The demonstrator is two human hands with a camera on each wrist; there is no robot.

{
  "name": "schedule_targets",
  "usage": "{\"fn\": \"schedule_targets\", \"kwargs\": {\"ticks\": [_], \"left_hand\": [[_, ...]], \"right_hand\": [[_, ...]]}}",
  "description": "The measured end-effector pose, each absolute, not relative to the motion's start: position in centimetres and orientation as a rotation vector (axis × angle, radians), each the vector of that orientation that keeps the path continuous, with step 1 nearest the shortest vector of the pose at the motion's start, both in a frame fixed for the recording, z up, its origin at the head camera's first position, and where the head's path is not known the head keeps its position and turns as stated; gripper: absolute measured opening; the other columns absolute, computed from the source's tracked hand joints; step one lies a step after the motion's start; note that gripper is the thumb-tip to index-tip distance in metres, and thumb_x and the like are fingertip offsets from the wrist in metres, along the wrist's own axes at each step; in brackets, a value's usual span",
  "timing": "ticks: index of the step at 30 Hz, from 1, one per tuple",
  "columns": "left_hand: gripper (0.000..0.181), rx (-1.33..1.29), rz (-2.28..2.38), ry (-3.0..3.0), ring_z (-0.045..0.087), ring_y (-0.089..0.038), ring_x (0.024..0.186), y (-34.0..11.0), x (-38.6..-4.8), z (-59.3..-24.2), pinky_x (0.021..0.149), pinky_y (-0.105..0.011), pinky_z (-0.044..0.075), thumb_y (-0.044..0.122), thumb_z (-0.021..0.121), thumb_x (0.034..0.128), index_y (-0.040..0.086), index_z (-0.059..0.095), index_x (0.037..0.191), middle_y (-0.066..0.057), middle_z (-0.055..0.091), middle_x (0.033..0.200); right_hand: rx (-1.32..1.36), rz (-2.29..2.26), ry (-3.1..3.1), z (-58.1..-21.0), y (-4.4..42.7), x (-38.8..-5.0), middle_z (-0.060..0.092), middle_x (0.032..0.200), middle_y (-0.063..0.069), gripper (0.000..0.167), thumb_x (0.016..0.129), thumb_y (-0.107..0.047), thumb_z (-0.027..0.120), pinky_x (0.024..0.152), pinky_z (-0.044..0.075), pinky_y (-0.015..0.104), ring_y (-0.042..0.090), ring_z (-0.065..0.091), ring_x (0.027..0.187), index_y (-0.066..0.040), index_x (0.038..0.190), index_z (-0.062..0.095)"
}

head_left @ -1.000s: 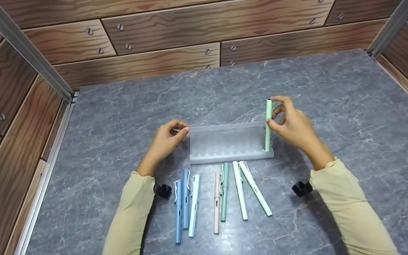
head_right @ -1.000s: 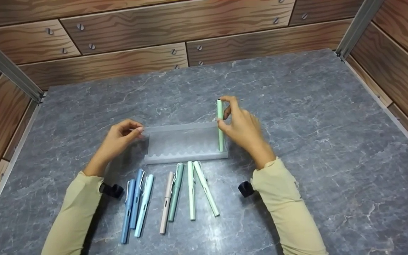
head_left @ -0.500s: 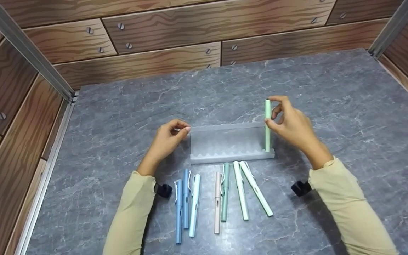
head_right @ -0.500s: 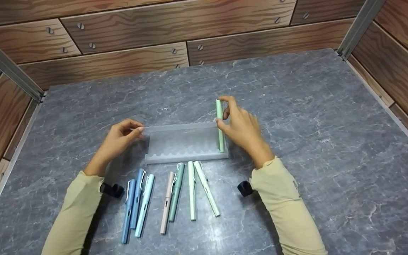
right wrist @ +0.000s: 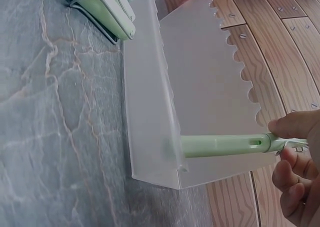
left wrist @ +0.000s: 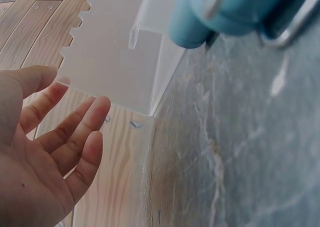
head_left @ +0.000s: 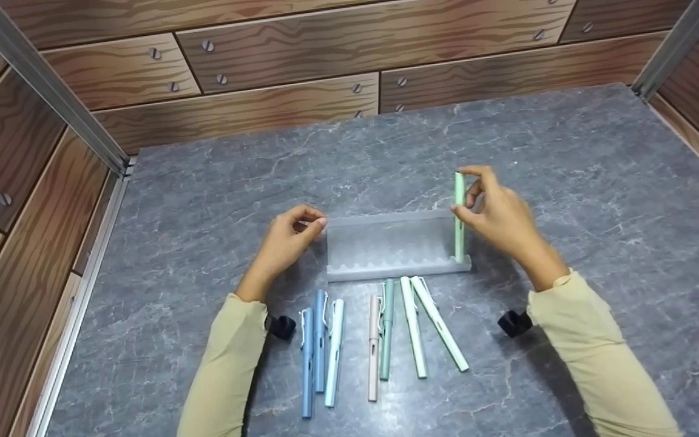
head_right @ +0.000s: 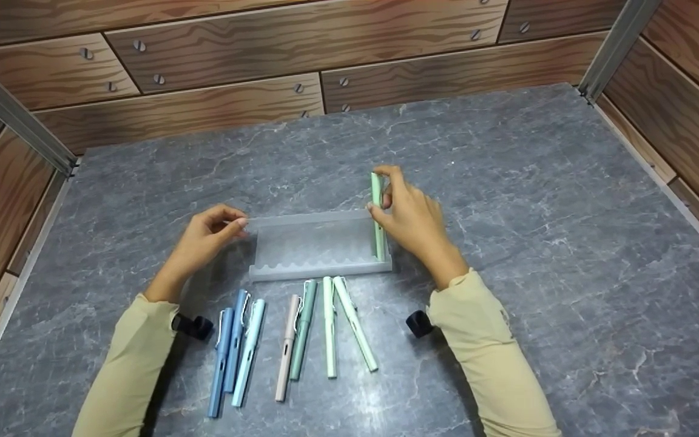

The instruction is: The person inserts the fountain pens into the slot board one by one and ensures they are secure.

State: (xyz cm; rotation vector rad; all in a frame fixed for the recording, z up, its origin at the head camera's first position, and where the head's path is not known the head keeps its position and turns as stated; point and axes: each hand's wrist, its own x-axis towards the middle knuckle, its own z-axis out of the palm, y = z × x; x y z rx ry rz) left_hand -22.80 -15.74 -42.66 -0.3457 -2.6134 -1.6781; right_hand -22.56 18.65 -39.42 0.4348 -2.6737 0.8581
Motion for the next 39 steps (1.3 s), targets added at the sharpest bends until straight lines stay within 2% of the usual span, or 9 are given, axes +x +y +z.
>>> {"fn": "schedule_targets", "kwargs": {"ticks": [11, 22, 33, 39], "left_hand": [[0.017, -0.351, -1.673, -2.626, 0.067, -0.035, 0.08, -15.74, -22.83, -42.64, 0.06, -0.02, 0.045, 0.015, 0.064, 0.0924, 0.001, 0.068, 0.101, -0.016, 0.071, 0.097], [0.018, -0.349, -1.652, -2.651, 0.068, -0.034, 0.082, -15.81, -22.77, -42.49, 0.06, -0.021, 0.045, 0.018, 0.063, 0.0934, 0.002, 0.068, 0.102, -0.016, 0.07, 0.1], [0.018, -0.353, -1.651, -2.636, 0.068, -0.033, 0.08, -15.73, -22.84, -42.58, 0.06, -0.02, 0.046, 0.017, 0.064, 0.0926, 0.001, 0.068, 0.101, -0.015, 0.07, 0.098], [0.017, -0.36, -1.646, -2.626, 0.068, -0.03, 0.079, -15.74, -22.86, -42.7, 0.061, -0.021, 0.046, 0.016, 0.064, 0.0923, 0.001, 0.069, 0.1, -0.015, 0.071, 0.097]], "right_hand": [[0.444, 0.851, -2.703, -39.58, 18.75, -22.51, 0.062, 0.086, 0.005, 0.05, 0.084, -0.016, 0.073, 0.055, 0.039, 0.026, 0.011, 0.049, 0.062, -0.008, 0.128, 0.052], [0.429, 0.851, -2.679, -39.26, 18.51, -22.32, 0.062, 0.084, 0.004, 0.041, 0.086, -0.009, 0.068, 0.053, 0.037, 0.023, -0.001, 0.044, 0.06, -0.011, 0.126, 0.056], [0.356, 0.896, -2.655, -39.48, 18.03, -22.38, 0.058, 0.081, 0.003, 0.04, 0.083, -0.007, 0.067, 0.053, 0.035, 0.025, 0.01, 0.044, 0.061, -0.008, 0.122, 0.056], [0.343, 0.904, -2.647, -39.54, 17.97, -22.46, 0.056, 0.079, 0.003, 0.04, 0.083, -0.007, 0.067, 0.053, 0.034, 0.025, 0.005, 0.042, 0.059, -0.008, 0.121, 0.057]]}}
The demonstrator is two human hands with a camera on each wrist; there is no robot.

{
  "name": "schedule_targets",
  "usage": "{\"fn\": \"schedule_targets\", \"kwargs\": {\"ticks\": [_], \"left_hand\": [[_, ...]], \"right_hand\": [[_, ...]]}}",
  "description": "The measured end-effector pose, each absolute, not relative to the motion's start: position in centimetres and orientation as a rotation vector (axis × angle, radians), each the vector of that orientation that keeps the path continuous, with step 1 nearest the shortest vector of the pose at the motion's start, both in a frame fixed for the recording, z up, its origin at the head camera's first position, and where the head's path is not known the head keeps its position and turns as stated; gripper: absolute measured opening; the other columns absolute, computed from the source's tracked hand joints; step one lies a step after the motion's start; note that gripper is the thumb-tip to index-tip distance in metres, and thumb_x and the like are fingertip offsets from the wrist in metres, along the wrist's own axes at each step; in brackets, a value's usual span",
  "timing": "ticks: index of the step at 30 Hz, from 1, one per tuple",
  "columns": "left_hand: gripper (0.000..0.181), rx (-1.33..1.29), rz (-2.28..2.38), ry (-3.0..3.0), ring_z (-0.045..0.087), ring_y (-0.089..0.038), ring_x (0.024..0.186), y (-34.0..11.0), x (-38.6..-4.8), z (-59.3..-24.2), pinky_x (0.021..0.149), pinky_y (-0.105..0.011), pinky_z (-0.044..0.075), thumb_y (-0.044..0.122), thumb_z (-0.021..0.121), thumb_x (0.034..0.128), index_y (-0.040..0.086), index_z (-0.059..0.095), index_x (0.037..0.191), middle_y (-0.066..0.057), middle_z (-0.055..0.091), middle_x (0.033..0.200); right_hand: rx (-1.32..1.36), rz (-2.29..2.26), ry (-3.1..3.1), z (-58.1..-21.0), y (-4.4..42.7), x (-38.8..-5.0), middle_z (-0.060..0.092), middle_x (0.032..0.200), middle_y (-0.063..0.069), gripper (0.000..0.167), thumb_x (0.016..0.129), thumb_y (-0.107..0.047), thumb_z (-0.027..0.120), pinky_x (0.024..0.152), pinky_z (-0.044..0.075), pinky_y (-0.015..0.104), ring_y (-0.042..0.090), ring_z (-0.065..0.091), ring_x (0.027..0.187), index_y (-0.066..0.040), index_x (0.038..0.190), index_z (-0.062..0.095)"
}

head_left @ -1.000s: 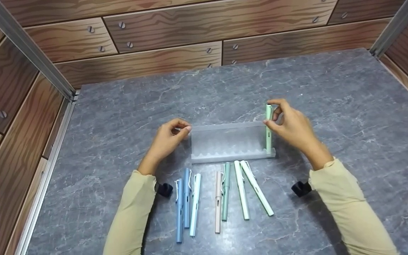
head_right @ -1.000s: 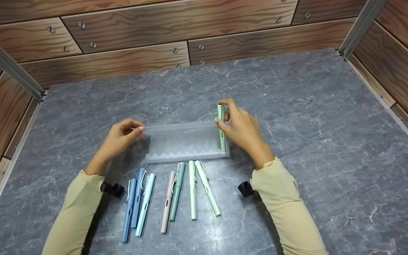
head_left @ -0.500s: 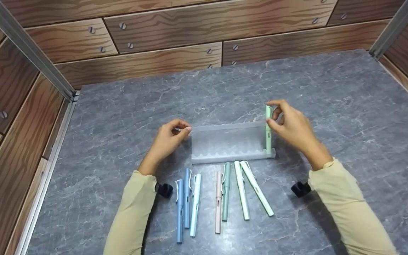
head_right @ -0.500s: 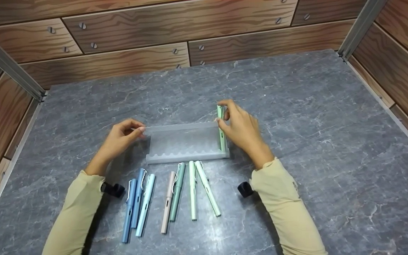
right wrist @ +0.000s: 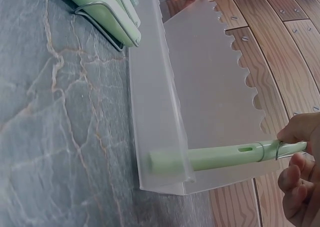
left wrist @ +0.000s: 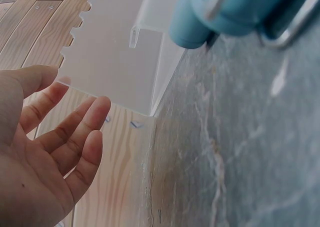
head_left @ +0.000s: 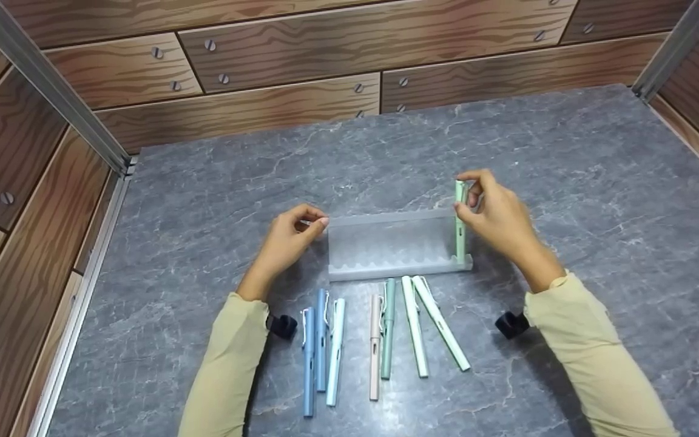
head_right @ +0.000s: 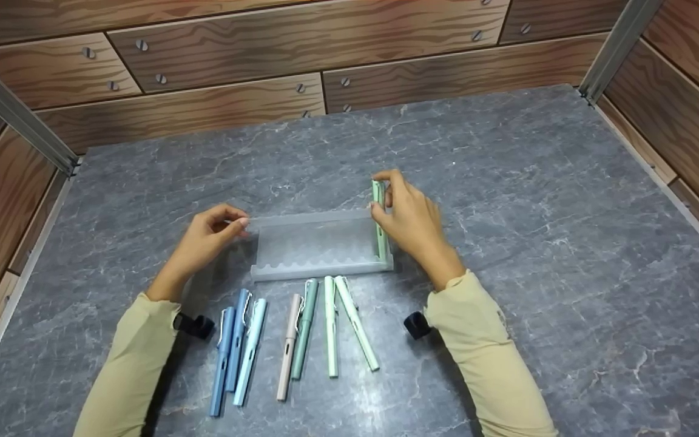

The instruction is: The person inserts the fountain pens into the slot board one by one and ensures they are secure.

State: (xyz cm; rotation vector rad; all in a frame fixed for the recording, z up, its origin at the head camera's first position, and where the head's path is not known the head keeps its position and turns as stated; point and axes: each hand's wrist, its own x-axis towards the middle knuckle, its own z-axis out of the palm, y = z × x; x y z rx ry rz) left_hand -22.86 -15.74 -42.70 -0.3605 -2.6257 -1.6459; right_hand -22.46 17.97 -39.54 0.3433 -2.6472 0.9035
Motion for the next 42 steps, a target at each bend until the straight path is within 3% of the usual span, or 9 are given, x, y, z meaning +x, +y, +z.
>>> {"fn": "schedule_targets", "kwargs": {"ticks": [9, 15, 23, 32, 36, 42], "left_hand": [[0.017, -0.361, -1.606, -2.639, 0.063, -0.015, 0.074, -15.8, -22.8, -42.6, 0.063, -0.021, 0.045, 0.017, 0.065, 0.0918, 0.003, 0.069, 0.099, -0.014, 0.071, 0.097], [0.017, -0.353, -1.62, -2.641, 0.065, -0.02, 0.075, -15.8, -22.8, -42.7, 0.061, -0.021, 0.046, 0.017, 0.065, 0.0918, 0.003, 0.068, 0.1, -0.014, 0.071, 0.097], [0.017, -0.354, -1.627, -2.632, 0.066, -0.027, 0.078, -15.8, -22.8, -42.8, 0.061, -0.021, 0.046, 0.017, 0.065, 0.0921, 0.002, 0.069, 0.1, -0.015, 0.071, 0.097], [0.019, -0.36, -1.64, -2.647, 0.067, -0.033, 0.081, -15.8, -22.7, -42.6, 0.06, -0.021, 0.046, 0.018, 0.064, 0.0931, 0.002, 0.068, 0.102, -0.016, 0.07, 0.099], [0.02, -0.345, -1.664, -2.66, 0.068, -0.034, 0.082, -15.8, -22.7, -42.6, 0.061, -0.021, 0.046, 0.019, 0.063, 0.0936, 0.002, 0.068, 0.103, -0.016, 0.07, 0.1], [0.019, -0.336, -1.684, -2.648, 0.068, -0.034, 0.083, -15.7, -22.8, -42.5, 0.062, -0.022, 0.045, 0.018, 0.063, 0.0936, 0.002, 0.068, 0.103, -0.016, 0.07, 0.1]], "right_hand": [[0.362, 0.976, -2.598, -39.5, 18.3, -21.5, 0.055, 0.081, 0.004, 0.051, 0.083, -0.007, 0.072, 0.057, 0.039, 0.019, 0.009, 0.05, 0.063, -0.003, 0.128, 0.048], [0.442, 1.041, -2.624, -39.2, 18.3, -20.0, 0.056, 0.084, 0.007, 0.049, 0.085, -0.006, 0.072, 0.054, 0.042, 0.017, 0.004, 0.048, 0.06, 0.0, 0.127, 0.047], [0.614, 1.091, -2.742, -38.8, 17.9, -18.1, 0.059, 0.087, 0.005, 0.048, 0.087, -0.012, 0.071, 0.051, 0.044, 0.021, 0.006, 0.051, 0.058, -0.001, 0.127, 0.048], [0.792, 1.081, -2.964, -39.5, 17.4, -16.7, 0.064, 0.096, 0.005, 0.052, 0.087, -0.025, 0.071, 0.058, 0.049, 0.022, 0.007, 0.057, 0.066, -0.006, 0.13, 0.049], [0.88, 1.015, -3.05, -39.8, 17.1, -16.1, 0.065, 0.098, 0.004, 0.052, 0.088, -0.036, 0.069, 0.058, 0.048, 0.022, 0.003, 0.056, 0.066, -0.008, 0.128, 0.05], [0.991, 0.845, -3.104, -40.4, 17.0, -15.5, 0.065, 0.093, -0.004, 0.045, 0.089, -0.037, 0.067, 0.057, 0.041, 0.022, -0.003, 0.048, 0.06, -0.014, 0.125, 0.052]]}}
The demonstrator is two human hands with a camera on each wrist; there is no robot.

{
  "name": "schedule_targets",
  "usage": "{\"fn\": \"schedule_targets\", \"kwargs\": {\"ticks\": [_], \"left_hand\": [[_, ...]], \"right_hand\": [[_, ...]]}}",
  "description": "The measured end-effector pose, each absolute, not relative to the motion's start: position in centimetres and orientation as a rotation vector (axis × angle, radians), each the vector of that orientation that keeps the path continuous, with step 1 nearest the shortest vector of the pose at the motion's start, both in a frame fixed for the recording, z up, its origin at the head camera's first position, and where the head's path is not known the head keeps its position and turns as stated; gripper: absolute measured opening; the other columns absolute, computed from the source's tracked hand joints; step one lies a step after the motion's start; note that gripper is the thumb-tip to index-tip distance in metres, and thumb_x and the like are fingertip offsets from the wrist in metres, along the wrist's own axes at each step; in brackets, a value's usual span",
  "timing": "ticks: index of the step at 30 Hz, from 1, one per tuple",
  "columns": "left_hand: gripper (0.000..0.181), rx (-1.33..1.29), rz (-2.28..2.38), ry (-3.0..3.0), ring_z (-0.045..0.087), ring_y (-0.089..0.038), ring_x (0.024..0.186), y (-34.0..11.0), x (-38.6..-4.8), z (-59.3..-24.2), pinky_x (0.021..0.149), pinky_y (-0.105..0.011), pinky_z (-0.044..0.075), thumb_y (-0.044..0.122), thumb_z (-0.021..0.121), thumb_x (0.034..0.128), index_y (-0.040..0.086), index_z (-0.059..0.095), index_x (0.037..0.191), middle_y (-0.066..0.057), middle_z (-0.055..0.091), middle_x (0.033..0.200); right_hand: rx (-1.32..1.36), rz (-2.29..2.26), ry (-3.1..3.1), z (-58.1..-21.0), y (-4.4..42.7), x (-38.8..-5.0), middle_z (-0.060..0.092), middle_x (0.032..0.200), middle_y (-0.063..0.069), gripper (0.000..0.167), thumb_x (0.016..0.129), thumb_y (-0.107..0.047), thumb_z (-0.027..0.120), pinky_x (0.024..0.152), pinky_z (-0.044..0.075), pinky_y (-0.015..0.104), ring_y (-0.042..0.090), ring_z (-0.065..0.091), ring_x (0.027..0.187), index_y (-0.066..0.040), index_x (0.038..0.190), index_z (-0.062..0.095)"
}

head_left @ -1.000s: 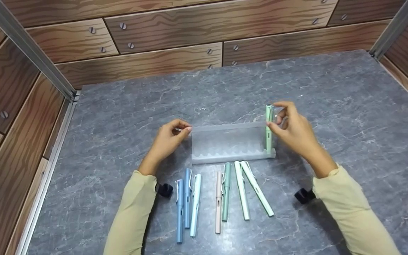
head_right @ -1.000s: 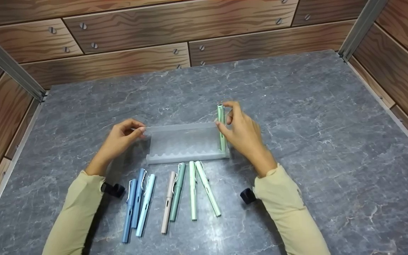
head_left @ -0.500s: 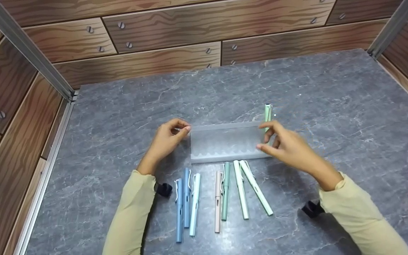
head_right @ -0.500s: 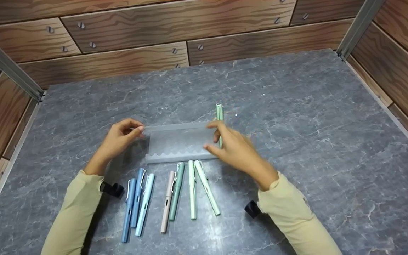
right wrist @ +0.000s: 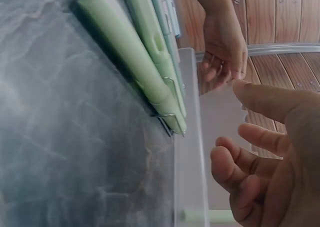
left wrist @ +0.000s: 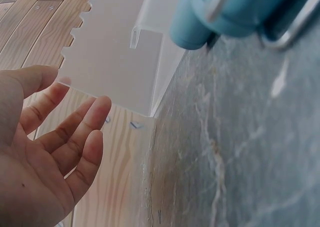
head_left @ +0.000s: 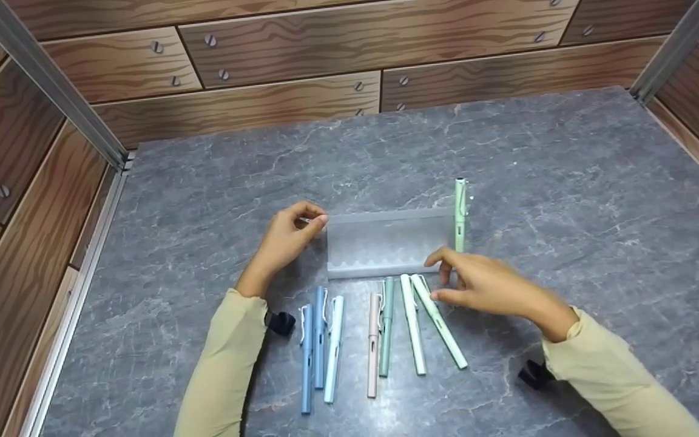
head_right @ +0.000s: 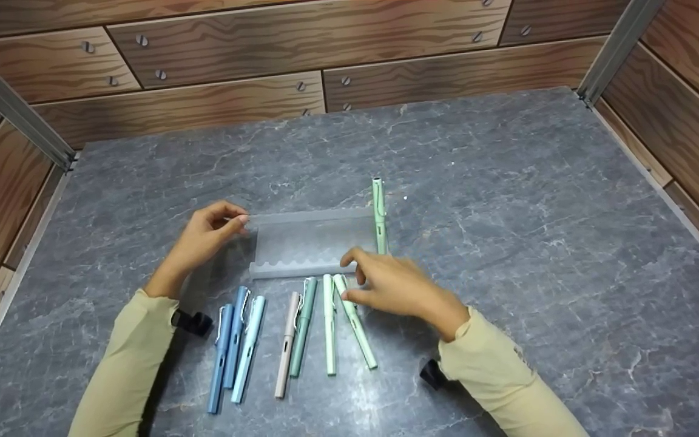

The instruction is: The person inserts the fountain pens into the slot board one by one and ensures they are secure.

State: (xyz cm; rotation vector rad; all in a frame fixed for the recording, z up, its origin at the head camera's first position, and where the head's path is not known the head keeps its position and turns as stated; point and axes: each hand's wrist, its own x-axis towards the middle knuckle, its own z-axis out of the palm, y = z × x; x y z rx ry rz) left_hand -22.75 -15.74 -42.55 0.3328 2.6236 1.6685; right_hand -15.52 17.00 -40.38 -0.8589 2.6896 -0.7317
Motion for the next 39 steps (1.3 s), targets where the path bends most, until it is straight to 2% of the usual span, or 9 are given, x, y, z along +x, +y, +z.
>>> {"fn": "schedule_targets", "kwargs": {"ticks": [4, 17, 27, 39], "left_hand": [[0.019, 0.333, 1.669, 2.629, 0.068, -0.035, 0.082, -15.7, -22.8, -42.6, 0.061, -0.021, 0.045, 0.017, 0.063, 0.0935, 0.002, 0.068, 0.103, -0.016, 0.07, 0.1], [0.02, 0.344, 1.683, 2.614, 0.069, -0.037, 0.083, -15.8, -22.7, -42.6, 0.062, -0.02, 0.046, 0.017, 0.063, 0.0933, 0.0, 0.067, 0.103, -0.017, 0.07, 0.1], [0.02, 0.356, 1.669, 2.633, 0.069, -0.035, 0.081, -15.8, -22.7, -42.5, 0.06, -0.019, 0.045, 0.017, 0.064, 0.0927, 0.0, 0.068, 0.103, -0.016, 0.07, 0.099], [0.019, 0.347, 1.666, 2.63, 0.068, -0.036, 0.082, -15.8, -22.7, -42.5, 0.06, -0.02, 0.046, 0.017, 0.064, 0.0928, 0.001, 0.068, 0.103, -0.016, 0.07, 0.099]], "right_hand": [[-0.888, -0.673, 2.681, -40.8, 16.9, -15.4, 0.062, 0.089, -0.008, 0.044, 0.089, -0.037, 0.067, 0.055, 0.038, 0.021, -0.003, 0.044, 0.059, -0.016, 0.125, 0.052], [-0.958, -0.545, 2.693, -42.1, 16.1, -15.4, 0.057, 0.08, -0.012, 0.048, 0.089, -0.035, 0.068, 0.06, 0.04, 0.023, -0.002, 0.043, 0.064, -0.014, 0.129, 0.052], [-0.923, -0.529, 2.692, -42.6, 15.9, -15.4, 0.055, 0.079, -0.013, 0.055, 0.09, -0.038, 0.066, 0.06, 0.04, 0.023, 0.0, 0.044, 0.064, -0.016, 0.137, 0.05], [-0.897, -0.536, 2.676, -42.8, 15.8, -15.5, 0.054, 0.079, -0.012, 0.055, 0.088, -0.037, 0.067, 0.06, 0.039, 0.024, 0.002, 0.044, 0.065, -0.013, 0.135, 0.05]]}}
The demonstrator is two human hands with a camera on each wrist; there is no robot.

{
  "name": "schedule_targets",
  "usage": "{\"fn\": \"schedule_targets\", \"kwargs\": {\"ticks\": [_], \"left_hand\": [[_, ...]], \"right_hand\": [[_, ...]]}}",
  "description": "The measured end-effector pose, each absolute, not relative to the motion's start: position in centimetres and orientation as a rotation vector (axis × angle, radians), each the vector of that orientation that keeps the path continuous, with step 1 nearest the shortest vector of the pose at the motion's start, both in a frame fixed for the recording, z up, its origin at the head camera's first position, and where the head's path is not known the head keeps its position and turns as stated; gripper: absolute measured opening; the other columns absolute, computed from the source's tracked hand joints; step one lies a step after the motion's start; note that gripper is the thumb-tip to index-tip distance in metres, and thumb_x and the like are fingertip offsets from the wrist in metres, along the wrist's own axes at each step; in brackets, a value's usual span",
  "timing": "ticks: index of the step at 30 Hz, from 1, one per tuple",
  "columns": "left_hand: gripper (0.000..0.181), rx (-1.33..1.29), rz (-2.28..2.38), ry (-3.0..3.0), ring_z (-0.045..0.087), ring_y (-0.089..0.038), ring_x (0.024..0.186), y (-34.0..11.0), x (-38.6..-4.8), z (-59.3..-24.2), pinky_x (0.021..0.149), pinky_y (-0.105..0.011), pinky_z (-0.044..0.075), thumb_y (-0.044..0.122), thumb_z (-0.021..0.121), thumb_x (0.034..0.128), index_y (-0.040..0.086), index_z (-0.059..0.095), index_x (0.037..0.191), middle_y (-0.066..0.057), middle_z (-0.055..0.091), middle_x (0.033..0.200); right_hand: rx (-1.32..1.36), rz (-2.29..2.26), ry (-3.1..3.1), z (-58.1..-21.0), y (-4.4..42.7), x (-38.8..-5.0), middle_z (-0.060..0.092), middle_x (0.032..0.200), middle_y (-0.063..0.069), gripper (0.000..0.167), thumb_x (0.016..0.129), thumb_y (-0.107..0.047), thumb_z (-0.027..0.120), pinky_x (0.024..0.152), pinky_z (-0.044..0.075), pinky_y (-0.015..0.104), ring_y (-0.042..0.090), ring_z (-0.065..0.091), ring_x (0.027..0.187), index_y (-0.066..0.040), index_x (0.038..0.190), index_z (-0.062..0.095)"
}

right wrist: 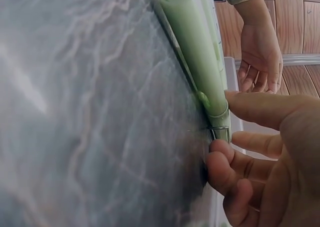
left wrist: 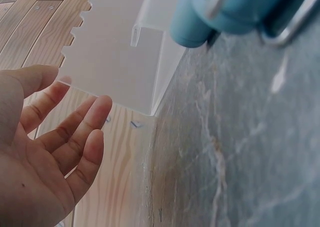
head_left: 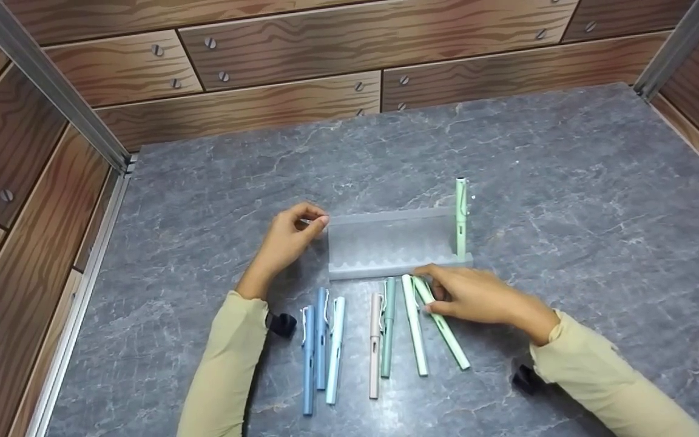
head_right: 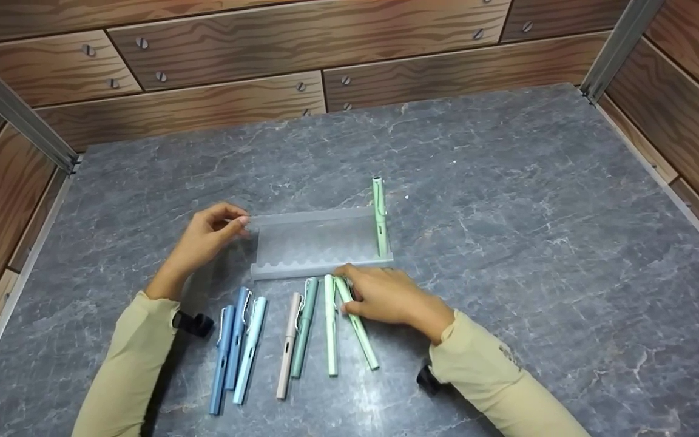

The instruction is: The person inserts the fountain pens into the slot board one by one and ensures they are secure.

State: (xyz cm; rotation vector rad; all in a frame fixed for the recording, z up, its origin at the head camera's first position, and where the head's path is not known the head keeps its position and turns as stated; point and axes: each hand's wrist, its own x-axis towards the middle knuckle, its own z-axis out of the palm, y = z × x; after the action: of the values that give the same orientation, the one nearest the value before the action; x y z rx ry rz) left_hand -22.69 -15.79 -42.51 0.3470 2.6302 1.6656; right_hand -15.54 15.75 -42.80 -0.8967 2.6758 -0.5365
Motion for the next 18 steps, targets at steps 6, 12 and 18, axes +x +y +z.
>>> {"fn": "schedule_targets", "kwargs": {"ticks": [6, 12, 18], "left_hand": [[0.019, 0.345, 1.672, 2.629, 0.067, -0.035, 0.081, -15.72, -22.74, -42.48, 0.06, -0.021, 0.046, 0.017, 0.064, 0.0929, 0.002, 0.068, 0.103, -0.016, 0.07, 0.099], [0.019, 0.351, 1.676, 2.627, 0.067, -0.036, 0.081, -15.74, -22.8, -42.68, 0.06, -0.021, 0.045, 0.017, 0.063, 0.0932, 0.001, 0.068, 0.102, -0.016, 0.07, 0.099], [0.019, 0.333, 1.667, 2.629, 0.067, -0.035, 0.082, -15.7, -22.73, -42.6, 0.06, -0.02, 0.045, 0.018, 0.064, 0.0931, 0.002, 0.068, 0.102, -0.016, 0.07, 0.1]], "right_hand": [[-0.886, -0.546, 2.671, -42.61, 15.75, -15.38, 0.054, 0.078, -0.01, 0.057, 0.087, -0.035, 0.069, 0.059, 0.038, 0.023, 0.002, 0.043, 0.065, -0.011, 0.135, 0.05], [-0.858, -0.595, 2.65, -42.78, 15.58, -15.34, 0.055, 0.081, -0.008, 0.059, 0.085, -0.034, 0.071, 0.061, 0.038, 0.023, 0.003, 0.043, 0.066, -0.01, 0.134, 0.05], [-0.851, -0.66, 2.637, -42.96, 15.61, -15.31, 0.057, 0.082, -0.006, 0.057, 0.084, -0.033, 0.073, 0.061, 0.039, 0.023, 0.003, 0.044, 0.066, -0.011, 0.132, 0.051]]}}
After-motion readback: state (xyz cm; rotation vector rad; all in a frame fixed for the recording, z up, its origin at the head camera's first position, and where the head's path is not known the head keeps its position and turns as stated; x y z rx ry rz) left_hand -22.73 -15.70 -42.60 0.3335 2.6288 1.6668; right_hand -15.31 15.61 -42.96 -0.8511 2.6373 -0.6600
